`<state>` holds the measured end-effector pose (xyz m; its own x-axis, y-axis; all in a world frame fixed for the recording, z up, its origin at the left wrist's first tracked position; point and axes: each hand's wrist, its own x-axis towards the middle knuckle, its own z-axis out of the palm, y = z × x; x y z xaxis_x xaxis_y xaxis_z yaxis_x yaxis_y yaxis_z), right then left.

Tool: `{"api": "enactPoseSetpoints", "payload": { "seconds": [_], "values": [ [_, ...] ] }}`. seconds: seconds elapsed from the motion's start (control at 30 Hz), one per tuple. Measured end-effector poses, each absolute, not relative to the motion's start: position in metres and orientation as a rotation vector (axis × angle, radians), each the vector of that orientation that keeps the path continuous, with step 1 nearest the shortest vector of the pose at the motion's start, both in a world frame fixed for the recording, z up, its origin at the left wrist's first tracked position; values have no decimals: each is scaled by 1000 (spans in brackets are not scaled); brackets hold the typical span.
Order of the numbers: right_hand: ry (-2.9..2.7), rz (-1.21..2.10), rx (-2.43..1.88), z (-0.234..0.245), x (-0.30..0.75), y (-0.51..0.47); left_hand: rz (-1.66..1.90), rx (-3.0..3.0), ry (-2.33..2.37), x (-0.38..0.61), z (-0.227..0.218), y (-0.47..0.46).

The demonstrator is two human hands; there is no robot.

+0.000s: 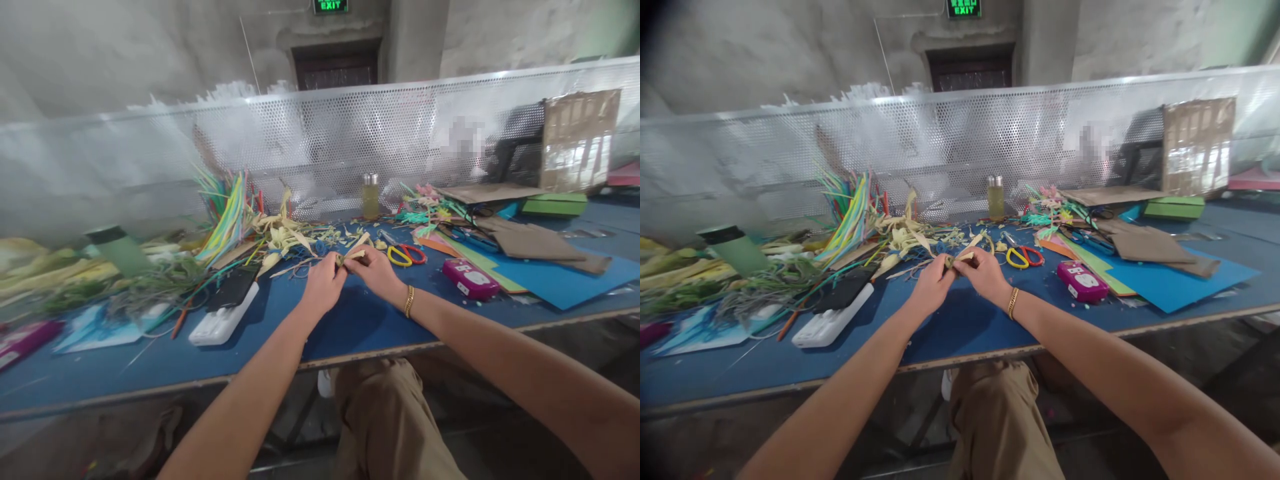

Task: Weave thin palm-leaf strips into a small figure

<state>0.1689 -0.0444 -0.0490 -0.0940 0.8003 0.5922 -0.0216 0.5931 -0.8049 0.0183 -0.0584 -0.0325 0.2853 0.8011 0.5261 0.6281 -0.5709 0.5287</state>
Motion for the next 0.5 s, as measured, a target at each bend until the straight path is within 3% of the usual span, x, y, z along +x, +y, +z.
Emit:
{"api": "enactPoseSetpoints", "payload": {
  "seconds": [0.27,0.5],
  "values": [
    [-1379,984,-549,-43,168,-50,1296,1847,876,24,-37,-53],
    [-1393,1055,-651,-42,166,-51,1325,1674,864,24,-34,-54]
  ]
}}
